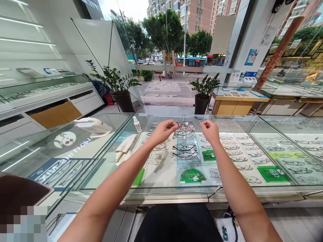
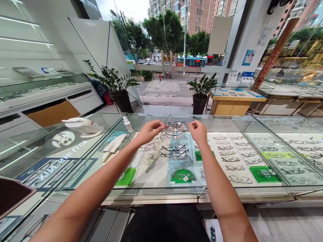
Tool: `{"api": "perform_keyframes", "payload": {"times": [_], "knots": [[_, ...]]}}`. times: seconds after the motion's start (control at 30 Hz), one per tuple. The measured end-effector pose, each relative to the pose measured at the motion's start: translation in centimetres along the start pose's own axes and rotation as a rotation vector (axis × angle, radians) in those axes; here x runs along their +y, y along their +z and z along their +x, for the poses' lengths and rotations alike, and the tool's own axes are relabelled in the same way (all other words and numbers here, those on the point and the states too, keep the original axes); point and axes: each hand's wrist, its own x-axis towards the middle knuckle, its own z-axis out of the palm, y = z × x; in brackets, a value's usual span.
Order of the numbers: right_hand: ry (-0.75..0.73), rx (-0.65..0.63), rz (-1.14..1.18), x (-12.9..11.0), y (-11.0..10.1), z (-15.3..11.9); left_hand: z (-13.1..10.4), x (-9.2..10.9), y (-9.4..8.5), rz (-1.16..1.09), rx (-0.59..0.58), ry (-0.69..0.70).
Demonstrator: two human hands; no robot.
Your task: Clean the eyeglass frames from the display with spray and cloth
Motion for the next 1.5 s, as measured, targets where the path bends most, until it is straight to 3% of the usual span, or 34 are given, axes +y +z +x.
{"api": "perform_keyframes", "payload": {"times": [0.13,0.23,0.43,0.63,0.83,1.03,1.17,1.3,1.5], "knots": [[-0.067,-0.054,0.014,-0.9,0.9,-0.8,-1.1,-2.9,0.9,-0.309,0.267,-0.011],[-0.161,-0.101,0.063,-2.3,1.8,-2.1,-1.5,-3.0,1.6,-0.437,0.334,0.014],[-0.209,-0.232,0.281,-4.7,4.5,-5.0,-2.2,-1.6,2.2,-0.484,0.298,0.083],[-0.214,-0.235,0.367,-4.6,6.3,-6.2,-2.7,-1.5,2.6,-0.487,0.229,0.103],[-0.171,-0.257,0.415,-4.5,6.5,-6.1,-2.7,-1.3,2.5,-0.592,0.175,0.052],[-0.161,-0.286,0.421,-4.8,5.9,-5.8,-2.5,-1.4,2.5,-0.626,0.195,0.045],[-0.258,-0.19,0.306,-5.2,4.7,-5.3,-2.4,-1.6,2.0,-0.628,0.207,0.029],[-0.431,0.016,0.095,-5.4,2.9,-4.3,-2.3,-2.0,1.5,-0.581,0.215,0.023],[-0.554,0.288,-0.136,-5.1,0.5,-2.9,-2.2,-2.9,1.6,-0.489,0.146,0.044]]}}
